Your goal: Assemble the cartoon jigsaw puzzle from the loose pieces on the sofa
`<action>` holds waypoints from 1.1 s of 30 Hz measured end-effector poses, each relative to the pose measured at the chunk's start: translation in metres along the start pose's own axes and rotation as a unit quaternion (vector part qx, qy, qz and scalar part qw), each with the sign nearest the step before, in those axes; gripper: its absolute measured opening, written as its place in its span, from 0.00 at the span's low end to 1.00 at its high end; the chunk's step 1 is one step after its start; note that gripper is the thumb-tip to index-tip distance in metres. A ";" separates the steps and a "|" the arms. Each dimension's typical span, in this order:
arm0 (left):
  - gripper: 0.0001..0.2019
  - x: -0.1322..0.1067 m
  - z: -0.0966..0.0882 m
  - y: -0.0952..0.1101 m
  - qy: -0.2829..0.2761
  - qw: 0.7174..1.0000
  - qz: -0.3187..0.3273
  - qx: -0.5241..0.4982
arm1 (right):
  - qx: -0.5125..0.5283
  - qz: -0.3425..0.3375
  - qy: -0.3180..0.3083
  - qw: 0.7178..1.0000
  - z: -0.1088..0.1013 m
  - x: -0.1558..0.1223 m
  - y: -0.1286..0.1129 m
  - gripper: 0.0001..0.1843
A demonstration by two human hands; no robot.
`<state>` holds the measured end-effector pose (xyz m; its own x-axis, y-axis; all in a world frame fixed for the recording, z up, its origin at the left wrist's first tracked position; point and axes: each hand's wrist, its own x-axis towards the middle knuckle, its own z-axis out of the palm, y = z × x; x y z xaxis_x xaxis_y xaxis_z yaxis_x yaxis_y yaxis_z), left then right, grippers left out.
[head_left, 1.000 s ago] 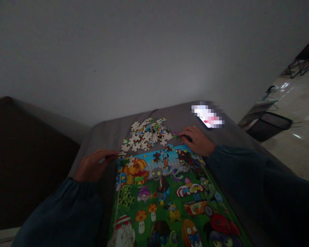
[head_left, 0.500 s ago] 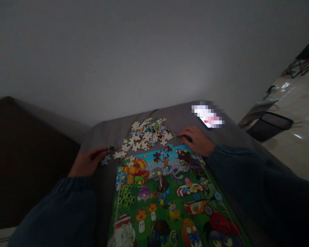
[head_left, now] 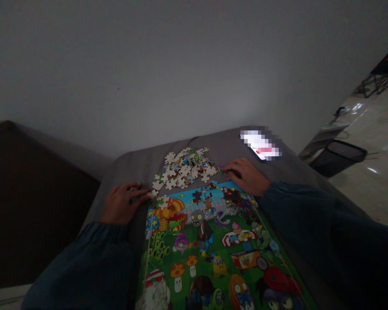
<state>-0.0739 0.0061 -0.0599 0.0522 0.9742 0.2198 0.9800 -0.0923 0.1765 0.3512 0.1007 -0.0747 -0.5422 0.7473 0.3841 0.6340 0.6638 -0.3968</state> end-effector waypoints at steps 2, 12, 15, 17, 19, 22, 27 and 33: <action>0.23 0.001 0.000 -0.002 0.002 1.000 0.003 -0.005 | -0.002 0.001 0.002 1.000 0.000 0.000 0.000 0.13; 0.17 -0.001 -0.009 -0.004 0.073 0.997 -0.027 0.000 | 0.003 -0.010 0.010 1.000 0.001 -0.001 0.001 0.13; 0.17 -0.001 -0.013 0.001 0.057 0.998 -0.010 -0.004 | 0.003 -0.007 0.007 1.000 0.002 -0.001 0.003 0.13; 0.19 -0.003 -0.015 0.008 0.035 0.999 0.013 -0.017 | 0.002 -0.007 0.006 1.000 0.002 -0.001 0.003 0.13; 0.21 -0.005 -0.017 0.019 0.018 0.999 0.039 -0.033 | 0.002 -0.009 0.006 1.000 0.002 -0.001 0.003 0.13; 0.25 -0.009 -0.016 0.036 -0.022 0.994 0.087 -0.055 | -0.001 -0.008 0.007 1.000 0.002 -0.001 0.002 0.13; 0.26 -0.012 -0.011 0.045 -0.096 0.986 0.117 -0.073 | 0.001 -0.011 0.009 1.000 0.001 0.000 0.000 0.13; 0.30 -0.009 -0.010 0.031 -0.076 0.989 0.091 -0.084 | 0.002 -0.011 0.002 1.000 0.000 0.000 0.000 0.14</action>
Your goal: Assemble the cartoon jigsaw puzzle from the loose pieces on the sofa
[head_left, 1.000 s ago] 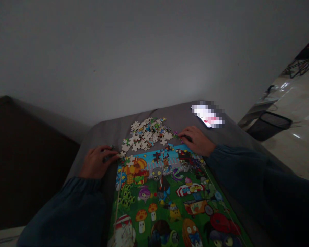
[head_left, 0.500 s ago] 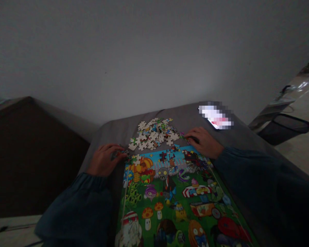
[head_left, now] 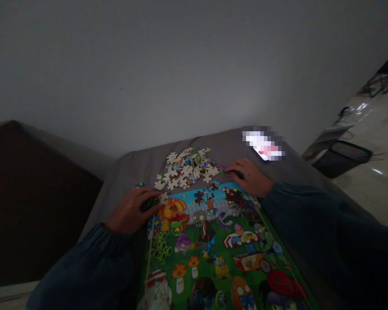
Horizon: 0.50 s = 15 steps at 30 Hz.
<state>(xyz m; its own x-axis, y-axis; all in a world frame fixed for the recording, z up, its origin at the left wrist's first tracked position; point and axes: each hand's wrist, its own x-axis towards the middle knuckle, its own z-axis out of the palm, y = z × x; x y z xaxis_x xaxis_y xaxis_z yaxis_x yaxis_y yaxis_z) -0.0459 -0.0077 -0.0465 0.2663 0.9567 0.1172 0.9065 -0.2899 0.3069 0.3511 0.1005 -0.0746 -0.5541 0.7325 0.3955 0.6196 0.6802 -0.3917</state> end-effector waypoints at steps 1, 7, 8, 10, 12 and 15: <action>0.31 0.000 -0.001 -0.003 0.007 1.000 -0.005 0.001 | 0.001 0.000 0.001 1.000 0.000 0.000 0.000 0.14; 0.38 -0.002 -0.004 -0.025 0.013 0.999 -0.036 0.006 | 0.011 -0.007 0.005 1.000 0.001 0.000 0.001 0.13; 0.39 -0.002 -0.005 -0.029 0.010 0.999 -0.042 0.006 | 0.010 -0.007 0.006 1.000 0.001 0.000 0.001 0.13; 0.41 -0.003 -0.007 -0.034 0.004 0.999 -0.054 0.004 | 0.007 -0.009 0.003 1.000 0.002 0.000 0.002 0.13; 0.41 -0.005 -0.009 -0.037 -0.002 0.998 -0.064 0.000 | 0.005 -0.011 -0.001 1.000 0.002 0.000 0.002 0.13; 0.41 -0.008 -0.012 -0.040 -0.007 0.997 -0.074 -0.010 | 0.006 -0.013 -0.003 1.000 0.001 0.000 0.002 0.13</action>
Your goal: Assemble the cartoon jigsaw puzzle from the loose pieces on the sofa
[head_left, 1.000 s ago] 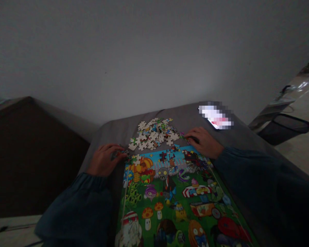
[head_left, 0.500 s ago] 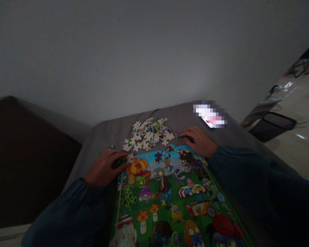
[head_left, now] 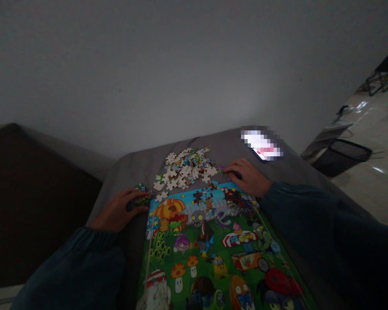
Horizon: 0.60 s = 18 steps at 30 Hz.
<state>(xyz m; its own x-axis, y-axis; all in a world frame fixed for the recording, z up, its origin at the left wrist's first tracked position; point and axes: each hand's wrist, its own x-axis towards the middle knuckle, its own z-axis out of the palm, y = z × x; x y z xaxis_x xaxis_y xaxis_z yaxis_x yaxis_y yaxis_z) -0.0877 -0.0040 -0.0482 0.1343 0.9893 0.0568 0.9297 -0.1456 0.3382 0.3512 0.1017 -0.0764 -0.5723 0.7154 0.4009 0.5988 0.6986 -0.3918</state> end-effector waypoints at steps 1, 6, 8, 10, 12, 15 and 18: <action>0.41 -0.001 -0.001 -0.001 -0.001 1.000 -0.003 -0.004 | 0.001 0.000 0.002 1.000 0.000 0.000 0.000 0.13; 0.41 -0.007 -0.008 -0.007 0.000 0.999 -0.026 -0.029 | -0.001 -0.006 0.011 1.000 0.000 0.000 -0.001 0.13; 0.42 -0.008 -0.009 -0.008 0.002 0.999 -0.039 -0.037 | -0.002 -0.007 0.012 1.000 0.001 -0.001 -0.001 0.13; 0.43 -0.008 -0.010 -0.007 0.007 0.998 -0.050 -0.044 | -0.003 -0.008 0.010 1.000 0.001 -0.001 0.000 0.13; 0.41 -0.008 -0.011 -0.004 0.013 0.997 -0.061 -0.051 | -0.003 -0.009 0.010 1.000 0.001 -0.001 0.000 0.13; 0.38 -0.008 -0.014 0.002 0.019 0.995 -0.076 -0.057 | -0.003 -0.005 0.007 1.000 0.001 -0.001 0.000 0.13; 0.35 -0.010 -0.019 0.004 0.022 0.994 -0.090 -0.056 | -0.002 -0.003 0.002 1.000 0.000 -0.001 0.000 0.13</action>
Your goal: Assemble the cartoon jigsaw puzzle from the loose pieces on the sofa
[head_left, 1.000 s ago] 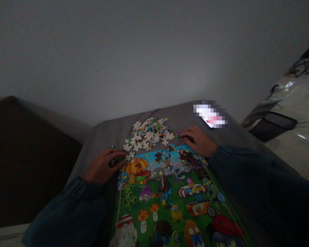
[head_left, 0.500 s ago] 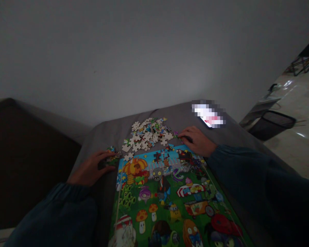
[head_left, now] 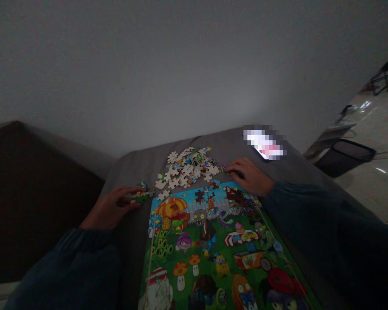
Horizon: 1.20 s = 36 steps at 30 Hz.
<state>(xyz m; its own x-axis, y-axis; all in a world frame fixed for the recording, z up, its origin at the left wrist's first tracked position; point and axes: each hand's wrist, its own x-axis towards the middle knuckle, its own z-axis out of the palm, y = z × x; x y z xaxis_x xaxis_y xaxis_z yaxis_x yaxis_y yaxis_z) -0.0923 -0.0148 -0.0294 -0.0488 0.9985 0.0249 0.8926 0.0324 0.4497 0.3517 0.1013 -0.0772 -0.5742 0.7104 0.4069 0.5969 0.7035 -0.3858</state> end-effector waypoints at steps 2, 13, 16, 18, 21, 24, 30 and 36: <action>0.32 -0.002 -0.006 -0.003 0.007 1.000 -0.011 0.004 | 0.001 0.000 0.001 1.000 0.000 0.000 0.000 0.13; 0.31 -0.001 0.010 0.019 0.045 0.996 0.064 0.038 | 0.009 0.016 -0.017 1.000 -0.001 0.001 0.000 0.14; 0.33 0.002 0.033 0.036 0.059 0.990 0.113 0.056 | 0.010 0.014 -0.015 1.000 -0.001 0.001 -0.001 0.14; 0.34 0.004 0.046 0.041 0.072 0.984 0.136 0.088 | 0.008 0.013 -0.012 1.000 -0.001 0.001 -0.001 0.13; 0.30 0.008 0.057 0.040 0.063 0.983 0.130 0.111 | 0.010 0.012 -0.011 1.000 -0.001 0.001 -0.002 0.13; 0.25 0.012 0.060 0.036 0.064 0.985 0.123 0.103 | 0.011 0.013 -0.005 1.000 -0.001 0.001 -0.002 0.14; 0.31 0.015 0.058 0.037 0.084 0.985 0.132 0.077 | 0.009 0.007 -0.012 1.000 -0.002 0.001 -0.002 0.14; 0.32 0.013 0.056 0.038 0.103 0.984 0.126 0.070 | 0.003 0.003 -0.009 1.000 -0.002 0.001 -0.003 0.14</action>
<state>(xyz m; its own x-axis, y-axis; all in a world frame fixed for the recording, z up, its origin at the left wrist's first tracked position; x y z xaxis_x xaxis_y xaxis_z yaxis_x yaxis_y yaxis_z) -0.0338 0.0014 -0.0618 0.1058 0.9459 0.3067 0.9404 -0.1954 0.2783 0.3505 0.1004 -0.0739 -0.5815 0.7142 0.3895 0.5963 0.6999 -0.3931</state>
